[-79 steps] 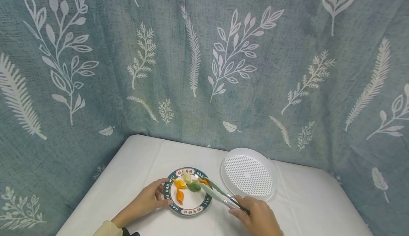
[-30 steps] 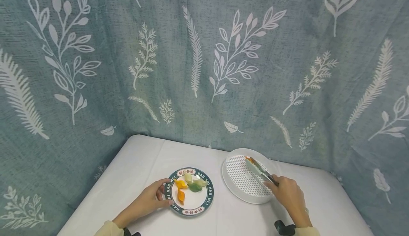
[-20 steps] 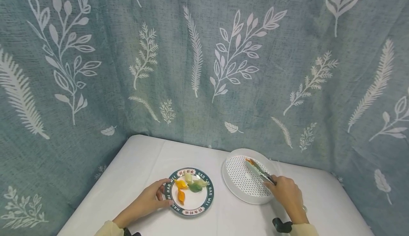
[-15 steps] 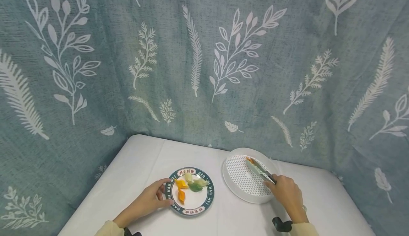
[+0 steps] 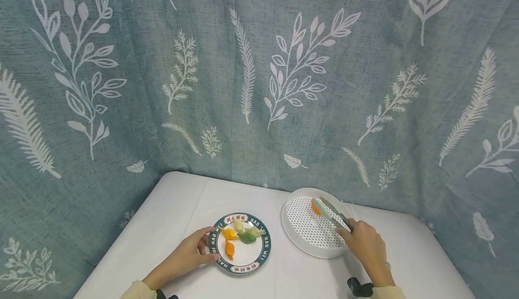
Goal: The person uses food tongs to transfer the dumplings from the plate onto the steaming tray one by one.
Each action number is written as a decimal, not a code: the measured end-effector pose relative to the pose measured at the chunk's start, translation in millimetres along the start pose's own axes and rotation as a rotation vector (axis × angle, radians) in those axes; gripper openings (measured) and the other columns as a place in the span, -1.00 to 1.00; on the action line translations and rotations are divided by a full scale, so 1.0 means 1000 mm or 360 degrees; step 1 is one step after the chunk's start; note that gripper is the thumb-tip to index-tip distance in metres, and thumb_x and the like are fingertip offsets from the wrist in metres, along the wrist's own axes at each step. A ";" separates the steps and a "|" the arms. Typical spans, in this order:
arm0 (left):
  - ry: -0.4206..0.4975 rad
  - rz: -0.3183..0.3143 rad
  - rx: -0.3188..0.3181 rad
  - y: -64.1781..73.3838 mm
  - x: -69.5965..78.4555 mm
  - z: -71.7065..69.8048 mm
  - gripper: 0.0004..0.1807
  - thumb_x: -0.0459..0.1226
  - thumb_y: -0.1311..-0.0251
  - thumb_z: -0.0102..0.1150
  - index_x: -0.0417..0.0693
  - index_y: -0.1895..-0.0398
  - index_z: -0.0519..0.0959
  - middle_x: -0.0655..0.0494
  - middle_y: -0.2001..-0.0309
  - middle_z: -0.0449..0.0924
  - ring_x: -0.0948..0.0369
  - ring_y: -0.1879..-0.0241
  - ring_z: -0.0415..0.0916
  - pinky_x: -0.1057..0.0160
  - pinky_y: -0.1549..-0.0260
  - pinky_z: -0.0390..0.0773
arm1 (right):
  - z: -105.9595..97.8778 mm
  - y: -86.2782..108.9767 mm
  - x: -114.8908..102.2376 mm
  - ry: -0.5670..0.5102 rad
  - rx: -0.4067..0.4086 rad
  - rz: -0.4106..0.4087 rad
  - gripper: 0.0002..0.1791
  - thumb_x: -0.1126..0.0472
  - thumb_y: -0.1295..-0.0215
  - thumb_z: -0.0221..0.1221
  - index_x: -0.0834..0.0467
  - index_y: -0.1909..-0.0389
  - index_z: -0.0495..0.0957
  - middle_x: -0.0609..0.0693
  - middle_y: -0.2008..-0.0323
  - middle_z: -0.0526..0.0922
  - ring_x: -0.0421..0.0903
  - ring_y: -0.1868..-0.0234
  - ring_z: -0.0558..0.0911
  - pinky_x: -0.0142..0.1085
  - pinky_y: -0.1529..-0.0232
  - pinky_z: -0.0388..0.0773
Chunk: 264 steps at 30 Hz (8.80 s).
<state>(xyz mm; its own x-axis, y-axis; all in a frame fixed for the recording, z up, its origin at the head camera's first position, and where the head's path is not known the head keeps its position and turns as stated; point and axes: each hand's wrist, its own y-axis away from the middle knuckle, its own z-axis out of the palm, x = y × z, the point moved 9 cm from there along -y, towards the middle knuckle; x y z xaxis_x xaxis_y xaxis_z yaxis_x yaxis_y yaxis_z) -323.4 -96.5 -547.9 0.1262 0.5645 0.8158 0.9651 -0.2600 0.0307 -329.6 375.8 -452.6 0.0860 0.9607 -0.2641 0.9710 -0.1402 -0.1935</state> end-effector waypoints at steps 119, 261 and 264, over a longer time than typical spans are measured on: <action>-0.0014 0.0004 0.0020 0.000 -0.003 0.001 -0.05 0.04 0.03 0.61 -0.04 -0.43 0.41 0.18 0.19 0.48 0.22 0.33 0.42 0.30 0.42 0.45 | -0.011 0.068 -0.100 -0.0151 0.0260 -0.0572 -0.44 -0.08 -0.13 0.49 0.16 -0.08 0.74 -0.01 0.19 0.78 0.01 0.23 0.73 -0.02 0.29 0.63; 0.0030 -0.0018 0.0010 -0.001 -0.005 0.001 -0.04 0.05 0.04 0.61 -0.04 -0.44 0.40 0.16 0.19 0.47 0.20 0.33 0.42 0.29 0.43 0.44 | 0.045 0.091 -0.147 -0.0196 -0.0135 -0.0698 -0.53 -0.15 -0.11 0.48 -0.02 0.00 0.75 -0.36 0.44 0.52 -0.38 0.46 0.37 -0.31 0.40 0.45; 0.0032 -0.0015 0.0008 0.000 -0.005 0.001 -0.04 0.04 0.03 0.61 -0.05 -0.45 0.40 0.15 0.19 0.47 0.20 0.33 0.42 0.29 0.43 0.44 | 0.047 0.092 -0.149 -0.0206 -0.0127 -0.0712 -0.51 -0.14 -0.11 0.49 0.00 -0.02 0.75 -0.34 0.44 0.52 -0.37 0.47 0.36 -0.33 0.41 0.43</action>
<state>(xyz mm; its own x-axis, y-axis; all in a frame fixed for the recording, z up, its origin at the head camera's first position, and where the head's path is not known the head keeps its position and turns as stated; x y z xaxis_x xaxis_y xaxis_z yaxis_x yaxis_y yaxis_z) -323.9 -98.7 -552.0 0.1127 0.5511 0.8268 0.9674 -0.2508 0.0353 -263.8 208.1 -475.8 -0.3682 0.8841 -0.2877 0.9209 0.3044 -0.2434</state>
